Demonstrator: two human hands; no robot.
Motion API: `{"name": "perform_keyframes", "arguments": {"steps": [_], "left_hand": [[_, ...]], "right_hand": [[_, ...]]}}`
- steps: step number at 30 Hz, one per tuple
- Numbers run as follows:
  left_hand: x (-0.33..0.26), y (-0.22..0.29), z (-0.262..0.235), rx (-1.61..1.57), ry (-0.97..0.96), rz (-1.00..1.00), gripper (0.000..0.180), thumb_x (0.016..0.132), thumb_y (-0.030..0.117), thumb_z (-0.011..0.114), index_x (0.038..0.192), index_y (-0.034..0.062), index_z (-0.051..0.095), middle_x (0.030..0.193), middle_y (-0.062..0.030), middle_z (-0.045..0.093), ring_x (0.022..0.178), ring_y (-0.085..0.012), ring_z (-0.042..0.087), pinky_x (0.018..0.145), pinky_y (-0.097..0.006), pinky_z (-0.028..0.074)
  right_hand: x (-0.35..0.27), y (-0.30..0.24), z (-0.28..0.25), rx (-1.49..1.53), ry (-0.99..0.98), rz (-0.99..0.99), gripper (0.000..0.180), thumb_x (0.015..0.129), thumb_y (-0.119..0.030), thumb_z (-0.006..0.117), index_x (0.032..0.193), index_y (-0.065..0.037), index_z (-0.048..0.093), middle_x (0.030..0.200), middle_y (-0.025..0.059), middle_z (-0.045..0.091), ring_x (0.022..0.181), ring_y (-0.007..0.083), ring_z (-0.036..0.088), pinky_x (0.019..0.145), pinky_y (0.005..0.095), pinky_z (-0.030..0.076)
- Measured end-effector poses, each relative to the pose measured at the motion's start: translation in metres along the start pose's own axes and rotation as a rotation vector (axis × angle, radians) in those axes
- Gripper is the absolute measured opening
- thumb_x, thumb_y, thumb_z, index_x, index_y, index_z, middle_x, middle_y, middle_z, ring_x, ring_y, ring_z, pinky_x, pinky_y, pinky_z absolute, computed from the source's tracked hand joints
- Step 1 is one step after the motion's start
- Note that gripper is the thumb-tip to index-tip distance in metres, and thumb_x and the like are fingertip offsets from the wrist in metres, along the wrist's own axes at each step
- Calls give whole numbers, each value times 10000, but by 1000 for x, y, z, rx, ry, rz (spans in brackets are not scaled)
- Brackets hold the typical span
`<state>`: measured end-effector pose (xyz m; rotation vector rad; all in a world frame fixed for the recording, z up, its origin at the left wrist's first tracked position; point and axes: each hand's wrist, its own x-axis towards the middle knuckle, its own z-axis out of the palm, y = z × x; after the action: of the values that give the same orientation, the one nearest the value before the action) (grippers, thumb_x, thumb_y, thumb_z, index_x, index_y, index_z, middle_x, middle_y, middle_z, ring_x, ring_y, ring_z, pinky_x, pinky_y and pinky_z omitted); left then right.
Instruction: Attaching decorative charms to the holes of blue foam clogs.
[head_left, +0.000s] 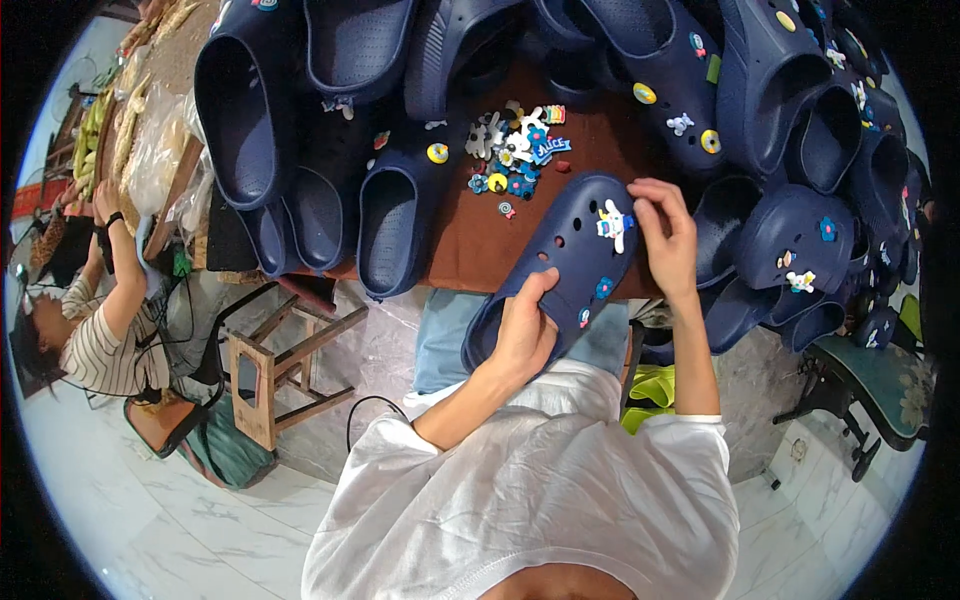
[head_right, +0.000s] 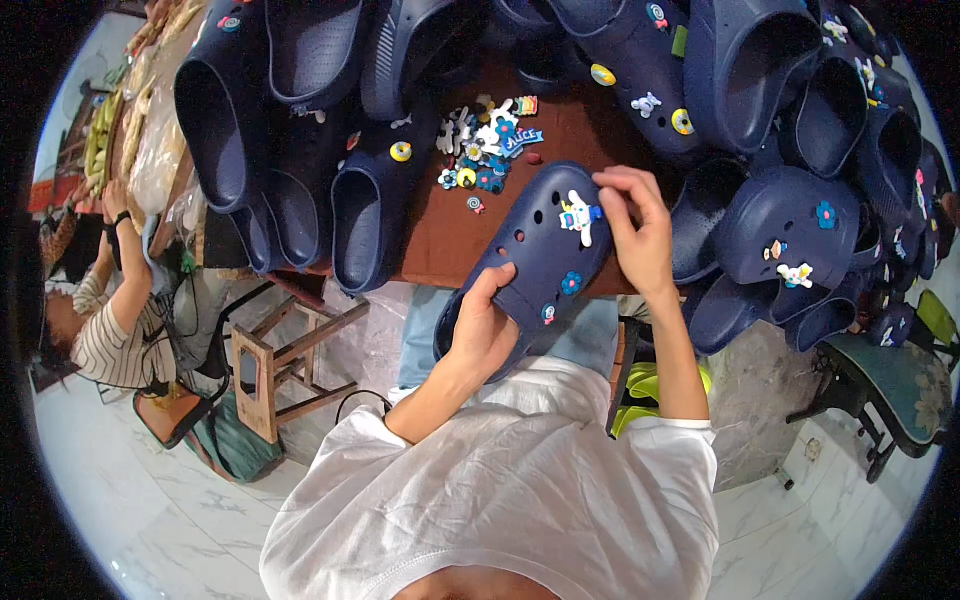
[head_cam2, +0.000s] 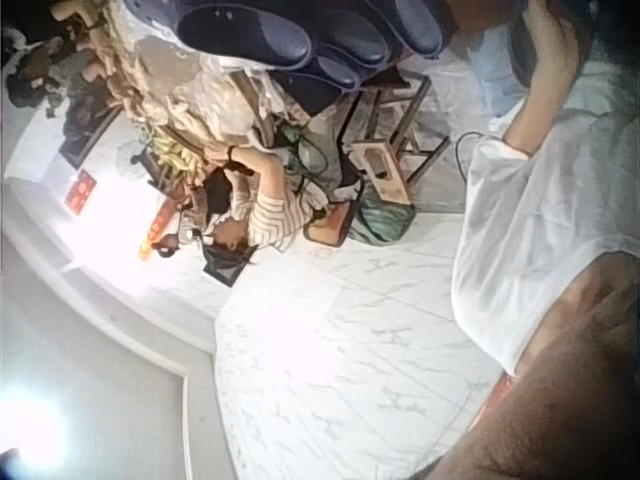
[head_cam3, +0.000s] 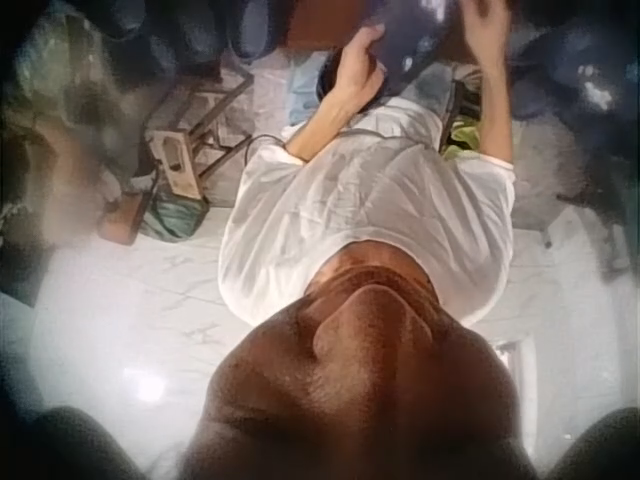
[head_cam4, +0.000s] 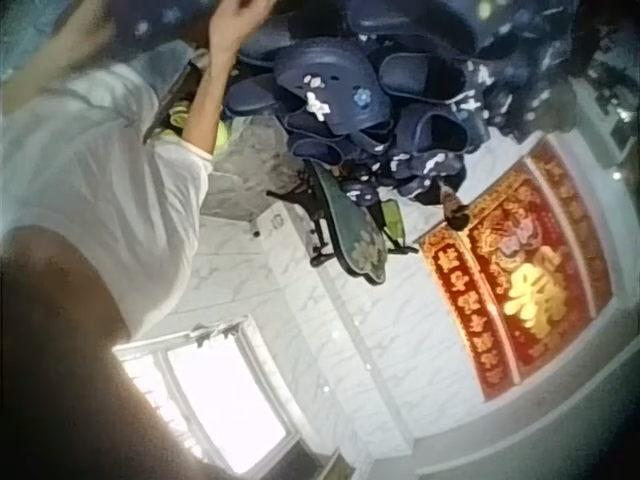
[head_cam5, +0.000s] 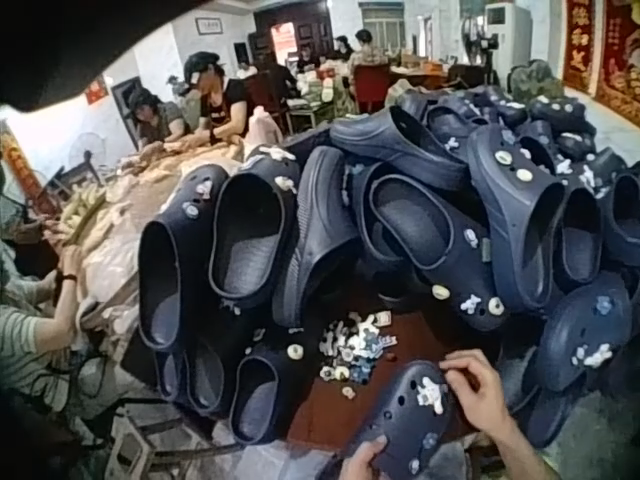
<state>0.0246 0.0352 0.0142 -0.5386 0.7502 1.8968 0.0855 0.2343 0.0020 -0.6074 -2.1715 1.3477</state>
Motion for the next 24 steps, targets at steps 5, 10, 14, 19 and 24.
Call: {"name": "perform_keyframes", "arguments": {"steps": [5, 10, 14, 19, 24], "left_hand": [[-10, 3, -1, 115, 55, 54, 410, 932, 151, 543, 1303, -13, 486, 1267, -145, 587, 1135, -260, 596, 984, -409, 478], [-8, 14, 0, 43, 58, 49, 404, 925, 121, 566, 1301, -11, 498, 1256, -124, 594, 1126, -210, 601, 988, -347, 484], [-4, 18, -2, -30, 62, -5, 418, 934, 203, 521, 1314, 28, 504, 1289, -142, 591, 1179, -272, 576, 1050, -433, 432], [-2, 22, 2, -57, 65, -37, 407, 922, 191, 516, 1305, 53, 526, 1271, -140, 605, 1153, -273, 589, 1028, -423, 443], [0, 23, 1, -50, 22, -55, 406, 899, 161, 536, 1282, 25, 526, 1267, -118, 608, 1156, -248, 586, 1024, -389, 443]], "right_hand": [[45, 16, 3, 20, -157, 119, 152, 937, -89, 608, 1046, -6, 672, 980, 54, 669, 921, 126, 620, 829, 252, 476], [78, 47, 18, 47, -424, 239, 177, 916, -123, 664, 1060, -22, 673, 904, -1, 667, 794, 62, 595, 723, 219, 484], [91, 46, 32, 16, -479, 161, 156, 878, -108, 693, 1011, -27, 694, 832, 3, 679, 744, 63, 593, 691, 225, 487], [102, 33, 33, -125, -499, 95, 126, 842, -86, 710, 948, -17, 706, 814, 29, 693, 707, 87, 609, 688, 243, 497], [118, 43, 45, -182, -650, 78, 125, 836, -104, 732, 916, -10, 713, 812, 42, 711, 737, 94, 639, 686, 248, 501]]}}
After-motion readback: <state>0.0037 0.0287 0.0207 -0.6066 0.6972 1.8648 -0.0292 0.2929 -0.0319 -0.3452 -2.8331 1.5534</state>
